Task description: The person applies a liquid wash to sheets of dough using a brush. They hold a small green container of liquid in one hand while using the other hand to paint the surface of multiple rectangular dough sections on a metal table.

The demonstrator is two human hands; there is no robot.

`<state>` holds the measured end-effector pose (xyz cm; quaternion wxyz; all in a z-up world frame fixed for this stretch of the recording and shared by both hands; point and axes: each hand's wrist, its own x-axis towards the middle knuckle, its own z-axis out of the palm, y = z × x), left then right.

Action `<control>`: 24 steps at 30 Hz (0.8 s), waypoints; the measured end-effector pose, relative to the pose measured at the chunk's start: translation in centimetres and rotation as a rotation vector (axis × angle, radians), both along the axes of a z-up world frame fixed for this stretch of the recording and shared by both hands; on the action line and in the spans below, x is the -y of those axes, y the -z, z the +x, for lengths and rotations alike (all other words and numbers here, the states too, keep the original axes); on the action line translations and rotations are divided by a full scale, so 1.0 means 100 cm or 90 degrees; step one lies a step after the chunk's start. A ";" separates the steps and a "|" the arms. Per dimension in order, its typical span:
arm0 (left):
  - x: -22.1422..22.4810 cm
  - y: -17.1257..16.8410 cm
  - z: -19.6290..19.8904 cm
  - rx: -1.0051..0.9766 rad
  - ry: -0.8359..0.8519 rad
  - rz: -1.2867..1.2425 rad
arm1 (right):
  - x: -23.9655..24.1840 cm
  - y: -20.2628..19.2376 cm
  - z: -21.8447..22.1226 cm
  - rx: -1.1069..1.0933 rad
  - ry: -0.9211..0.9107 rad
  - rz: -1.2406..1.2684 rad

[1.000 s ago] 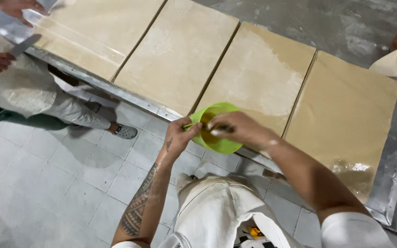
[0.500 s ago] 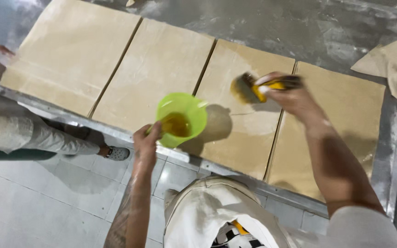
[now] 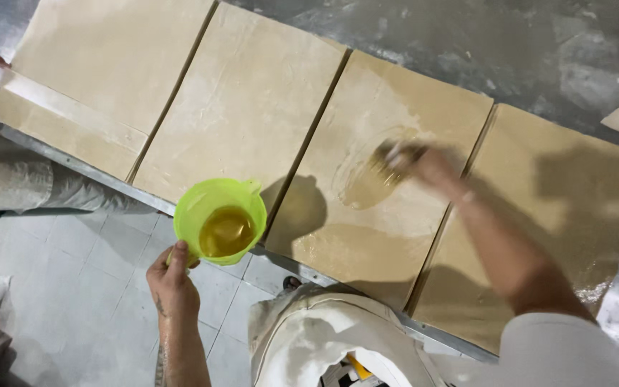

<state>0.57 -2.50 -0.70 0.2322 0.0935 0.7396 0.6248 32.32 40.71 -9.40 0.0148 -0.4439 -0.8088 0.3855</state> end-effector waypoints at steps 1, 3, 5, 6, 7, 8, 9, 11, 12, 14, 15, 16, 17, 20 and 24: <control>0.005 -0.001 0.002 -0.010 -0.007 -0.042 | -0.026 -0.012 0.001 0.237 0.055 0.088; 0.007 0.000 0.002 -0.030 -0.016 -0.121 | -0.052 -0.039 -0.003 0.045 0.085 0.092; 0.005 0.002 0.000 -0.042 -0.010 -0.106 | -0.050 -0.066 -0.020 0.187 0.007 0.280; 0.003 0.004 -0.001 -0.049 -0.007 -0.094 | -0.038 -0.074 -0.035 0.149 0.023 0.232; 0.004 0.005 -0.002 -0.039 -0.024 -0.069 | -0.018 -0.078 -0.046 0.113 -0.017 0.201; 0.004 0.007 -0.003 -0.026 -0.037 -0.048 | 0.009 -0.079 -0.056 0.146 -0.038 0.165; 0.005 0.009 -0.005 -0.013 -0.050 -0.027 | 0.036 -0.078 -0.061 0.071 -0.112 0.179; 0.006 0.014 -0.004 0.000 -0.063 0.006 | 0.061 -0.082 -0.054 0.099 -0.096 0.085; 0.008 0.015 -0.006 0.007 -0.070 0.017 | 0.072 -0.080 -0.050 0.112 -0.089 0.033; 0.011 0.017 -0.009 0.012 -0.067 0.054 | 0.065 -0.083 -0.033 0.138 -0.078 -0.072; 0.015 0.018 -0.009 0.015 -0.067 0.072 | 0.061 -0.084 -0.022 0.152 -0.074 -0.124; 0.017 0.020 -0.011 0.019 -0.066 0.070 | 0.034 -0.085 -0.014 0.121 -0.002 0.006; 0.021 0.022 -0.012 0.024 -0.066 0.067 | 0.012 -0.089 -0.003 0.101 0.051 -0.003; 0.026 0.033 -0.022 0.017 -0.041 0.062 | -0.028 -0.092 0.032 0.058 0.114 0.132; 0.040 0.045 -0.035 0.000 0.021 0.124 | 0.037 -0.072 0.078 0.080 -0.017 0.267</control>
